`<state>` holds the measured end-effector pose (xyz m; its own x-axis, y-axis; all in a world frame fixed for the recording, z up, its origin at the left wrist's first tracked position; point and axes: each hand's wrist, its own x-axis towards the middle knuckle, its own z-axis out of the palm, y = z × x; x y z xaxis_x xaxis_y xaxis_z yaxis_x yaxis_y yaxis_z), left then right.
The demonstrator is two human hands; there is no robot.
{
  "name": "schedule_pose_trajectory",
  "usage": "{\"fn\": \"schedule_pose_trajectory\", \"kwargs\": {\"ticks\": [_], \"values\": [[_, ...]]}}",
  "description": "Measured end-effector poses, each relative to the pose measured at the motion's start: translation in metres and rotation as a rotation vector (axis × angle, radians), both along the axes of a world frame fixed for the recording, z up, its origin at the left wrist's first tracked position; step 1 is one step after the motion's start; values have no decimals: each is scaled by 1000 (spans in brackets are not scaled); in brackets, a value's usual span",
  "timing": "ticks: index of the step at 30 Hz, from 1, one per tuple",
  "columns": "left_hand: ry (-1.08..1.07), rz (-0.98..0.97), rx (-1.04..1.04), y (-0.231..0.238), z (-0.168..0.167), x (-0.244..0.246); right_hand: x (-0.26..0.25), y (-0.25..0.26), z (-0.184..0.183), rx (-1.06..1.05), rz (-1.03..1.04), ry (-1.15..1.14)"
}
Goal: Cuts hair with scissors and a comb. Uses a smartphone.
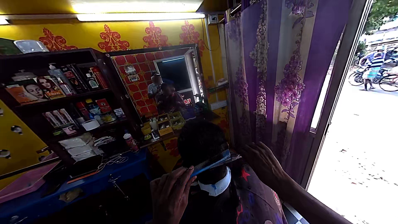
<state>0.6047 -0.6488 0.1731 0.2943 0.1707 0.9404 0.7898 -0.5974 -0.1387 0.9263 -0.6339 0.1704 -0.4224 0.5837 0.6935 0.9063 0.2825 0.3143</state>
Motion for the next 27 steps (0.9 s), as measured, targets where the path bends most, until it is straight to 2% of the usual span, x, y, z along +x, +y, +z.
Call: {"fn": "schedule_pose_trajectory", "kwargs": {"ticks": [4, 10, 16, 21, 27], "values": [[4, 2, 11, 0, 2, 0, 0, 2, -1, 12, -99, -12], [-1, -2, 26, -1, -2, -2, -1, 0, 0, 47, -13, 34], [131, -57, -266, -5, -9, -10, 30, 6, -7, 103, -28, 139], [17, -28, -145, 1, 17, -10, 36, 8, -2, 61, -12, 107], [27, -4, -51, 6, 28, -8, 20, 11, 8, 18, -42, 43]]}}
